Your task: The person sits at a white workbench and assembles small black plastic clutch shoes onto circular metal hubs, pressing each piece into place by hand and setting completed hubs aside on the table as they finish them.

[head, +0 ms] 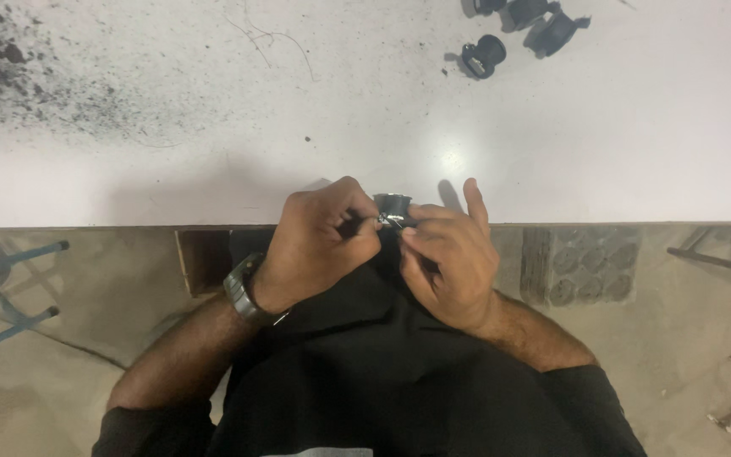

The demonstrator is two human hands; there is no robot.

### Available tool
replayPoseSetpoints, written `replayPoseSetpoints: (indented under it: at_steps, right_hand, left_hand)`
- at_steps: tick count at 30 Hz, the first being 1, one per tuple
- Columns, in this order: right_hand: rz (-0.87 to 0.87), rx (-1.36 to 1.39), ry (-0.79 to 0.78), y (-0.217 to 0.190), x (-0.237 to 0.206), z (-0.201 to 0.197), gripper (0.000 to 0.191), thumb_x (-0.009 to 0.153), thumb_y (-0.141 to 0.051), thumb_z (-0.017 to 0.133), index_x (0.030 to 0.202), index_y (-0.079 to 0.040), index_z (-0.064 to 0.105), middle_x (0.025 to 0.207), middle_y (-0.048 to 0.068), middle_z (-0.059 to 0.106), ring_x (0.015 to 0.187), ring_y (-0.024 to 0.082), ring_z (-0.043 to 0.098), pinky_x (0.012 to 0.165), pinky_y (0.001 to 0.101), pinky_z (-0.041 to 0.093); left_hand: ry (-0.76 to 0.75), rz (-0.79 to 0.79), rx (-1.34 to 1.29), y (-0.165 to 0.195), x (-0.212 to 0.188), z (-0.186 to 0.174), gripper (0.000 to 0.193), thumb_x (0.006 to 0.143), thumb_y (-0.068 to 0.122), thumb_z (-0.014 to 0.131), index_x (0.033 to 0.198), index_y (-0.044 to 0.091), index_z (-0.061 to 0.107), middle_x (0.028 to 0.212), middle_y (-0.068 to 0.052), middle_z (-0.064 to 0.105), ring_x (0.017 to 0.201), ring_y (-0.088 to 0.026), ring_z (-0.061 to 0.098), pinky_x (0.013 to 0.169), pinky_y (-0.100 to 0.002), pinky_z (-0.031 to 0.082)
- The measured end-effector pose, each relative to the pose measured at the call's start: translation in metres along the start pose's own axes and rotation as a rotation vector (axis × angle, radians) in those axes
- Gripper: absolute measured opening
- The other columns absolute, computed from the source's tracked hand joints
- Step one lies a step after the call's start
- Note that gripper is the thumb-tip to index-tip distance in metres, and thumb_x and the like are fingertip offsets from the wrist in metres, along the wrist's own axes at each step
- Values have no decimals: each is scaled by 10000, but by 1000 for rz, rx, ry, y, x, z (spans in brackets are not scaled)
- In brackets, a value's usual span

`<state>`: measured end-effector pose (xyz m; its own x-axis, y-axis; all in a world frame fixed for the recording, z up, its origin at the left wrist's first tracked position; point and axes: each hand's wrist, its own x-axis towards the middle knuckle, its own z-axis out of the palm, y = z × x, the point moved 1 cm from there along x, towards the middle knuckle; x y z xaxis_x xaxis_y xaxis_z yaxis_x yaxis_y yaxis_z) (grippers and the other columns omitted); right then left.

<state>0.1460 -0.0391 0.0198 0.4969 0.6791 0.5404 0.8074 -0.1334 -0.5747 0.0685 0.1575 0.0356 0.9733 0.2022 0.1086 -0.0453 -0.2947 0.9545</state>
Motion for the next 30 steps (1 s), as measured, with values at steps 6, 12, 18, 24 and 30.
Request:
replayPoseSetpoints:
  at_steps: [6,12,18,24,30]
  right_hand:
    - [54,-10,-35,-26,10,-11,241,869,47,775,1044,-58,649,970,90,712,1098,276,725,1274,618,275]
    - [113,85,-69,-24,2,-17,282,869,65,739,1102,-59,639,1105,122,708,1149,287,700,1288,600,296]
    - [43,-380,20,-12,28,-26,264,918,48,733,1139,-45,622,1126,131,675,1169,340,671,1267,613,347]
    - [127,-247,253,21,17,-64,113,1105,21,659,1162,2,563,1174,120,623,1061,203,615,1281,579,347]
    - [80,117,222,12,4,-31,138,1121,-55,640,1207,-16,538,1228,99,550,1153,184,618,1292,518,453]
  left_hand:
    - [20,36,87,11,-9,-4,100,854,61,723,881,60,627,747,-20,687,633,-93,633,536,-252,483]
    - [12,-38,59,10,-14,-4,95,844,89,719,858,54,632,692,-30,681,586,-94,628,528,-271,484]
    - [48,206,26,13,0,-4,105,925,174,667,942,81,620,776,-48,703,658,-151,670,611,-311,544]
    - [629,284,791,35,-36,-166,102,954,152,738,946,110,645,784,-47,676,578,-159,594,534,-319,496]
    - [956,-233,1365,16,-77,-306,779,857,621,883,1126,-55,601,969,-215,665,746,-343,682,582,-420,555]
